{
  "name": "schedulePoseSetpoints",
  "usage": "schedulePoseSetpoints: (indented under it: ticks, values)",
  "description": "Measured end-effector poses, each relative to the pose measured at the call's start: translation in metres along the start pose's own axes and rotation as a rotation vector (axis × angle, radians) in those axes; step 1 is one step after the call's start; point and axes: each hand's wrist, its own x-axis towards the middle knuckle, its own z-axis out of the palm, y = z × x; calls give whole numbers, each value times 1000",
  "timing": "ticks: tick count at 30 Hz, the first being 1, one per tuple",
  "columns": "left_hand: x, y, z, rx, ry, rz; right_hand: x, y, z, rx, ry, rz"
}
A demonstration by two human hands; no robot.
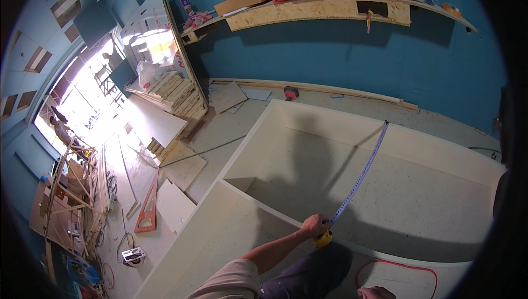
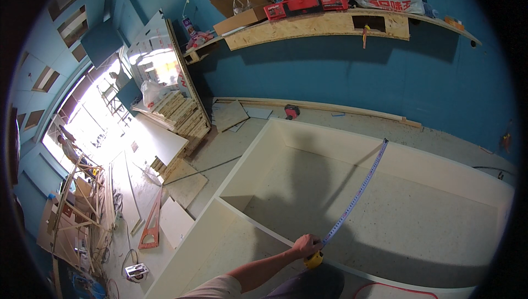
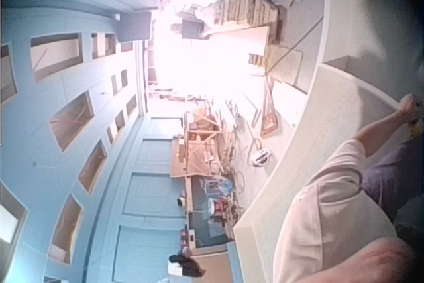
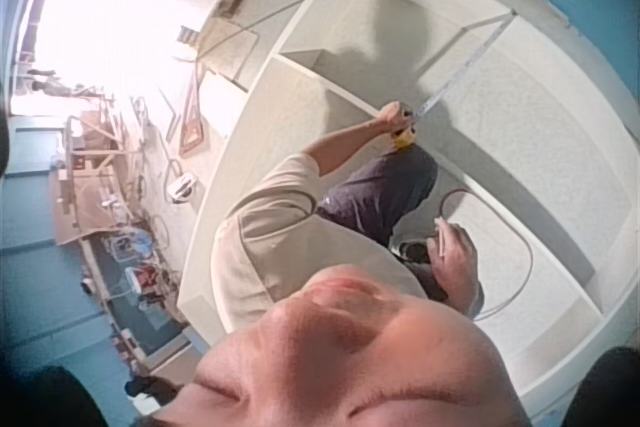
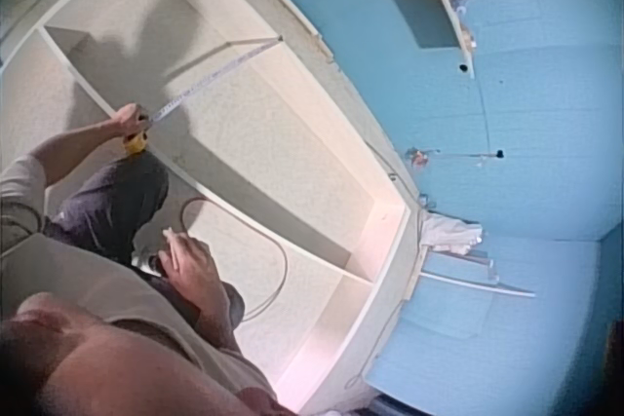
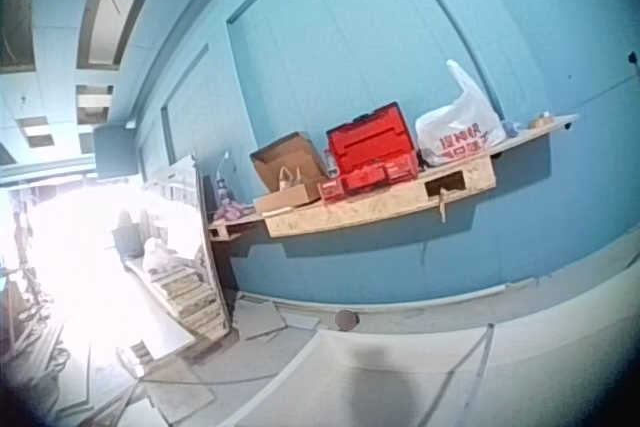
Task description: The person assembles a white cabinet by drilling screws, inserting a shelf, and using a nail gun to secure panels. They measure the interior with a tape measure and mark positions with a pencil.
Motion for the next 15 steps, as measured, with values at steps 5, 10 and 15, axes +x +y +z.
schedulePoseSetpoints:
  ticks: [5,10,15]
  values:
    - [-1,4,-2,14,-6,-7,0,0,0,1,1,0]
    - [-1,3,-2,9,-7,-5,-1,1,2,-1,12,-5]
    - [1,-1,1,10,11,5,0,0,1,11,2,0]
